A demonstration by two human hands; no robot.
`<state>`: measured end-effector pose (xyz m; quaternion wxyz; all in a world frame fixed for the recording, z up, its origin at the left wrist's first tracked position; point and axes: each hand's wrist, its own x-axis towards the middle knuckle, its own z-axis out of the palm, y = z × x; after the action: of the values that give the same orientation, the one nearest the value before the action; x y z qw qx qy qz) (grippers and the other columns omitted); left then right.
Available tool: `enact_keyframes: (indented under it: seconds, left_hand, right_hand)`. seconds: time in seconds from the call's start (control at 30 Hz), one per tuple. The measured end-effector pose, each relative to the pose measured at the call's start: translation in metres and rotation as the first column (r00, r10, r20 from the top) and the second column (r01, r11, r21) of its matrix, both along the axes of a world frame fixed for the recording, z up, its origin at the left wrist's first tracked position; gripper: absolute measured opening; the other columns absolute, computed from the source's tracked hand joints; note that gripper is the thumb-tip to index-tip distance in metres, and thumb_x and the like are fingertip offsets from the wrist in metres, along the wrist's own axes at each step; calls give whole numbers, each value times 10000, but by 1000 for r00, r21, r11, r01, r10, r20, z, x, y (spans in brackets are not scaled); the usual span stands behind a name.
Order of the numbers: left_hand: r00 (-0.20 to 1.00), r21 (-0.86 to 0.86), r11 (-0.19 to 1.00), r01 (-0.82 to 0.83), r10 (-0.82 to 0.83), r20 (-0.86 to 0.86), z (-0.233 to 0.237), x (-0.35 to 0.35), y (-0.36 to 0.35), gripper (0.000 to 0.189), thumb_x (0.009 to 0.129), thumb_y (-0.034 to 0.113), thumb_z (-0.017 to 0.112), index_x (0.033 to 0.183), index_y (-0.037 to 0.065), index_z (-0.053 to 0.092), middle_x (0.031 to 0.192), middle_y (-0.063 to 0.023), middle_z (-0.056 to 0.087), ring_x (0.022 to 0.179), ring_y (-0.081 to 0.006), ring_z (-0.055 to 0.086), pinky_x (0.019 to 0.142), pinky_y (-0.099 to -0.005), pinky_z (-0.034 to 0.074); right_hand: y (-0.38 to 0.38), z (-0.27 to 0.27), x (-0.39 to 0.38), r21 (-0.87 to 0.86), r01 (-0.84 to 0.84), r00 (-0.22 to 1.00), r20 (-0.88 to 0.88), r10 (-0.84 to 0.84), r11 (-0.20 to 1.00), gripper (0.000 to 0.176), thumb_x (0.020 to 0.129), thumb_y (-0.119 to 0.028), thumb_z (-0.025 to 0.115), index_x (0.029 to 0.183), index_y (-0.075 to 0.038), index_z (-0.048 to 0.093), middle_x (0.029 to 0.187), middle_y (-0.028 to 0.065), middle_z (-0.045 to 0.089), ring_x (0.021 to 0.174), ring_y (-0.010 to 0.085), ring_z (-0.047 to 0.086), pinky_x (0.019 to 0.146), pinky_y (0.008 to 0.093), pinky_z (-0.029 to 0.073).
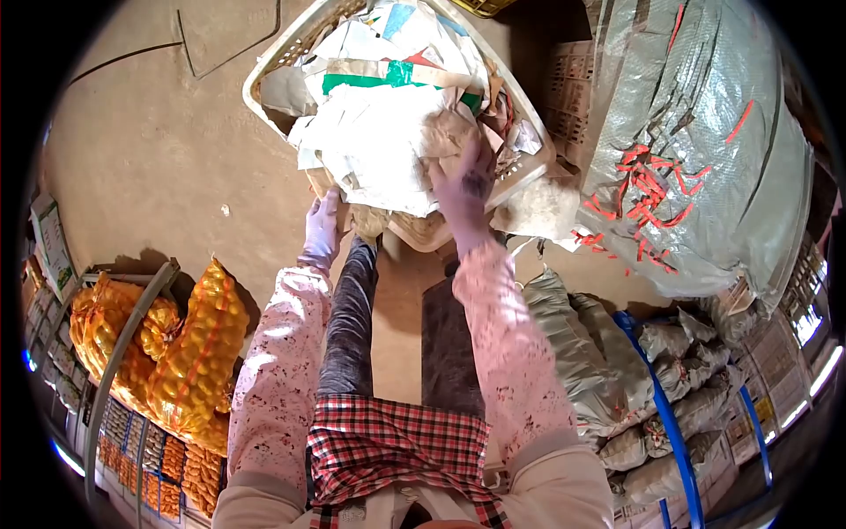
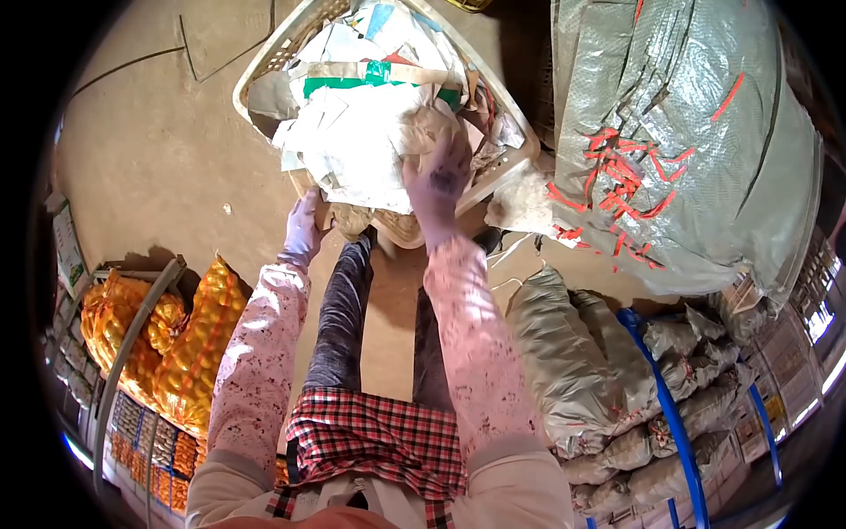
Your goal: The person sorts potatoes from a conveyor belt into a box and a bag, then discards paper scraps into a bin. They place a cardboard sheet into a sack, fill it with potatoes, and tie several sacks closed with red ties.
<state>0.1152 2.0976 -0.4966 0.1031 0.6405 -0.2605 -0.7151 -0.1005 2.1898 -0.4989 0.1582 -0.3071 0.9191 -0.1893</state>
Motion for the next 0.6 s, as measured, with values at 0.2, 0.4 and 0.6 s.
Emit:
enact_keyframes:
  seconds: [0.2,0.4,0.6]
  left_hand:
    - [607,-567,322,758,-665,435,-41,32,2,392,766,137,556,1125,35,437,985,-116,543,843,-261,520,743,-337,417]
    - [993,-182,976,118,-113,35,2,-16,-8,463,810,140,581,1199,-2,372,1101,-147,507,951,-255,525,825,-349,410]
    - [984,-423,903,75,-137,-118,80,-46,30,431,906,204,505,1262,-6,383,975,-67,477,753,-123,499,675,-200,419]
  right_hand:
    - [3,-54,-7,254,-48,892,446,-73,966,617,650,-301,709,1142,-31,453,1126,212,526,1034,349,517,851,409,411]
    - [73,1,23,25,370,788,520,-328,929,468,696,-302,701,1043,-45,520,877,181,600,764,339,585,676,392,470]
    - [100,72,44,-108,188,883,454,-120,976,427,735,-154,652,1095,22,504,972,215,559,894,394,538,754,400,456]
